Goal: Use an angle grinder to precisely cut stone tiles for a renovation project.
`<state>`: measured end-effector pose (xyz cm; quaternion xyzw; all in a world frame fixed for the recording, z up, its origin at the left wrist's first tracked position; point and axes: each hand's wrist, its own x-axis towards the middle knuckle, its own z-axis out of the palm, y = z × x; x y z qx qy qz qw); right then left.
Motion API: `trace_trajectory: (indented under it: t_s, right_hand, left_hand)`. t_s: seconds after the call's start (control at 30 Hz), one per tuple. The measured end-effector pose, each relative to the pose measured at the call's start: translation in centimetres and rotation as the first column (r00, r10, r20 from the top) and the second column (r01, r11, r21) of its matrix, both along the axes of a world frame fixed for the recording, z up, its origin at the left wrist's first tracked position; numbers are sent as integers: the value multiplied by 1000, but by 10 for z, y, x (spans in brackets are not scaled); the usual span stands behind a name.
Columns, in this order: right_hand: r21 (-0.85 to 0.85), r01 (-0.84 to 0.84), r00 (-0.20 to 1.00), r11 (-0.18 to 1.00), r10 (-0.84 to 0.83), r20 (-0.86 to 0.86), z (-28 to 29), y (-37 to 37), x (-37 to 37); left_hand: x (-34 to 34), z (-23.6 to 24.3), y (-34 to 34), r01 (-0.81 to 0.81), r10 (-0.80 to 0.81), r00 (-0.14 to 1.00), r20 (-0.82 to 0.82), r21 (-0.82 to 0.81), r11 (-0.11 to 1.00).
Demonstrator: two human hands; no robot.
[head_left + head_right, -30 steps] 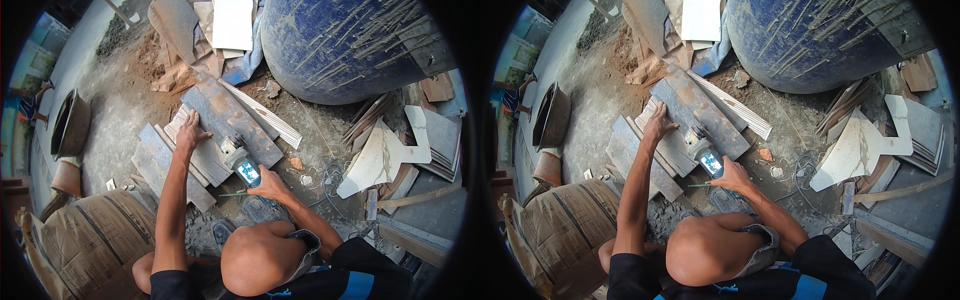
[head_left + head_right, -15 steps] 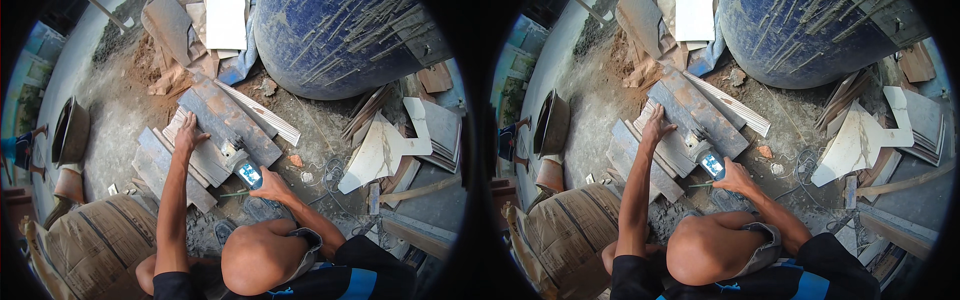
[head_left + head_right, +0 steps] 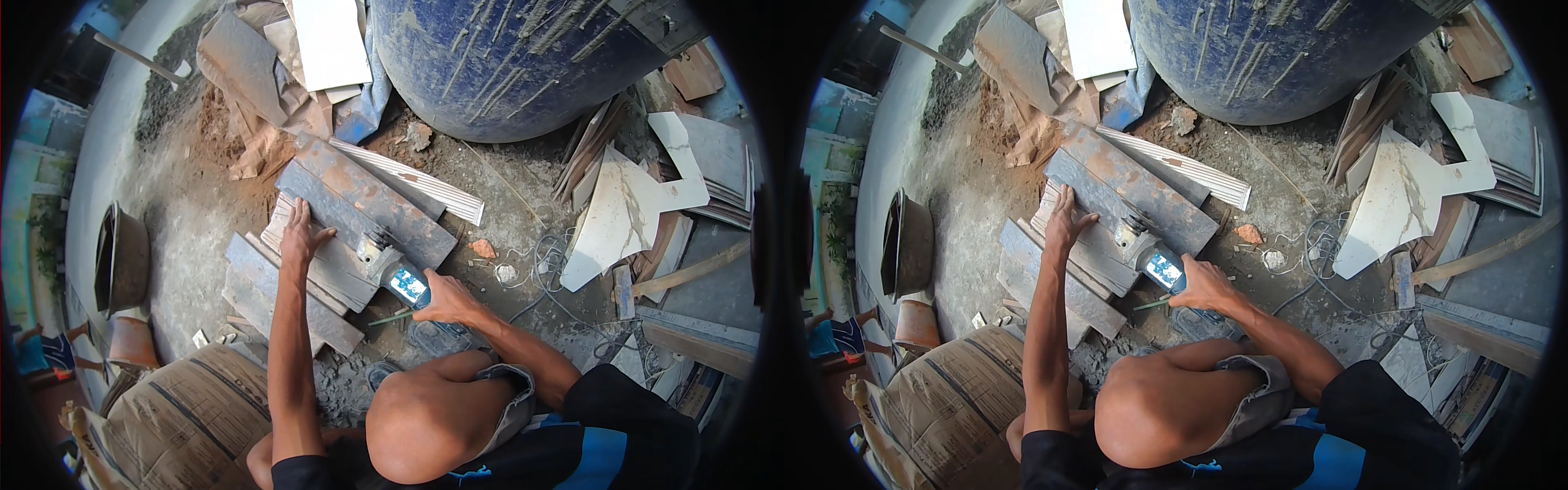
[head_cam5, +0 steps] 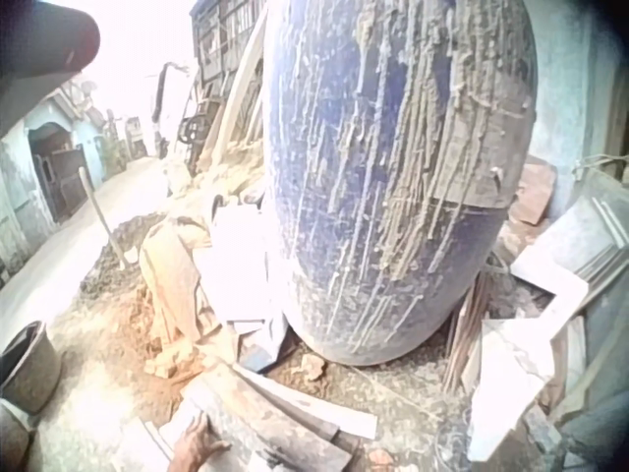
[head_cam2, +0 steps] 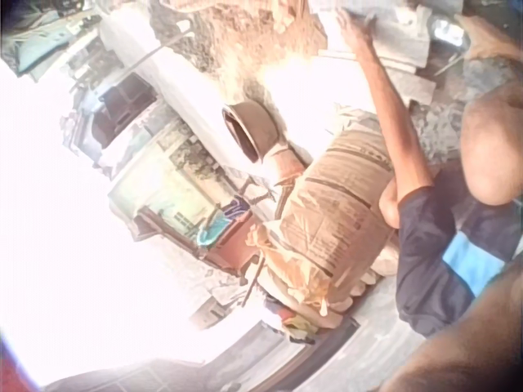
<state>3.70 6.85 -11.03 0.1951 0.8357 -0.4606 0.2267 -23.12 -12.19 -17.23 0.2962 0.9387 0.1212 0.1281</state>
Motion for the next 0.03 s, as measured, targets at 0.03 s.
trace_trajectory:
  t_s: [0.03]
  right_hand:
    - [6,-9,1000,1000,9,1,-3,1,1]
  left_hand:
    - [0,1,1,-1,1,1000,3,-9,1000]
